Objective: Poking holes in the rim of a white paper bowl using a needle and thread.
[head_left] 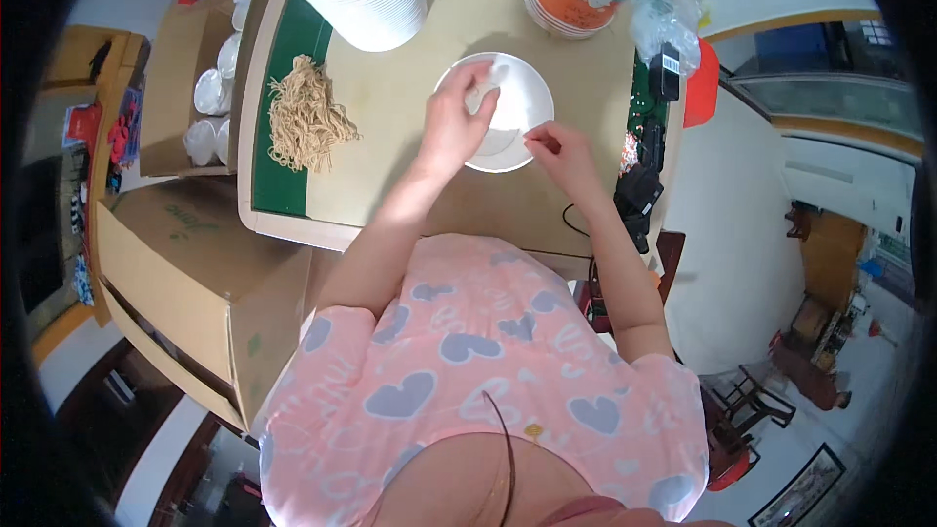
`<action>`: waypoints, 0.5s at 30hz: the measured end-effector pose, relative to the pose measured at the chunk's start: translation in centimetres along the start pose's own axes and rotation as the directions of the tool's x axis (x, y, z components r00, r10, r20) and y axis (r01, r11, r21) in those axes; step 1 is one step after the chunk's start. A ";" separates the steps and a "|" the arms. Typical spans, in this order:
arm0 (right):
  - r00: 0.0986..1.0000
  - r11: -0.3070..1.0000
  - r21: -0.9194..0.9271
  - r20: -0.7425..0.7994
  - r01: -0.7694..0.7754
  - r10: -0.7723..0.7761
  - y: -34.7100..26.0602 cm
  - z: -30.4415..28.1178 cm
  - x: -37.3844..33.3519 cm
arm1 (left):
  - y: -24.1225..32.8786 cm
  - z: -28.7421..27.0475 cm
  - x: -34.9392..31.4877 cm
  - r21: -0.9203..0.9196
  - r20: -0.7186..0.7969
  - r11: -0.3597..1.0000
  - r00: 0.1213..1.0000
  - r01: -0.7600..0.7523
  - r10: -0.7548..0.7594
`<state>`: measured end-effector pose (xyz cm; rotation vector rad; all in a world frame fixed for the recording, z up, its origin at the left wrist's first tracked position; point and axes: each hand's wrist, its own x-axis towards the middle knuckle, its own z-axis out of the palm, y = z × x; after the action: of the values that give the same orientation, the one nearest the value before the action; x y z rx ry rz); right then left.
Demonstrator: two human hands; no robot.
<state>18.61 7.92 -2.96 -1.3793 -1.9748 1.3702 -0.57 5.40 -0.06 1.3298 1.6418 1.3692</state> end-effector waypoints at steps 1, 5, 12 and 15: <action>0.998 0.997 0.063 0.020 -0.053 0.052 0.5 0.1 0.1 | 1.0 -0.8 0.4 0.139 -0.041 0.988 0.997 -0.063 0.069; 0.999 0.991 0.130 -0.019 -0.037 0.040 1.1 0.4 0.3 | -0.3 0.1 -1.3 0.328 0.274 0.892 0.935 -0.310 0.224; 0.996 0.995 0.101 -0.086 -0.016 0.025 0.8 0.6 0.1 | -1.4 3.1 -2.7 0.096 0.449 0.991 0.884 0.097 -0.130; 0.989 0.991 0.113 -0.141 0.069 -0.053 1.7 0.7 0.3 | -1.5 3.5 -2.4 0.218 0.430 0.970 0.882 0.109 -0.196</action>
<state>18.82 7.86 -4.81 -1.3121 -1.8031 1.3046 2.84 4.38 -2.82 1.4558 1.5370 0.7509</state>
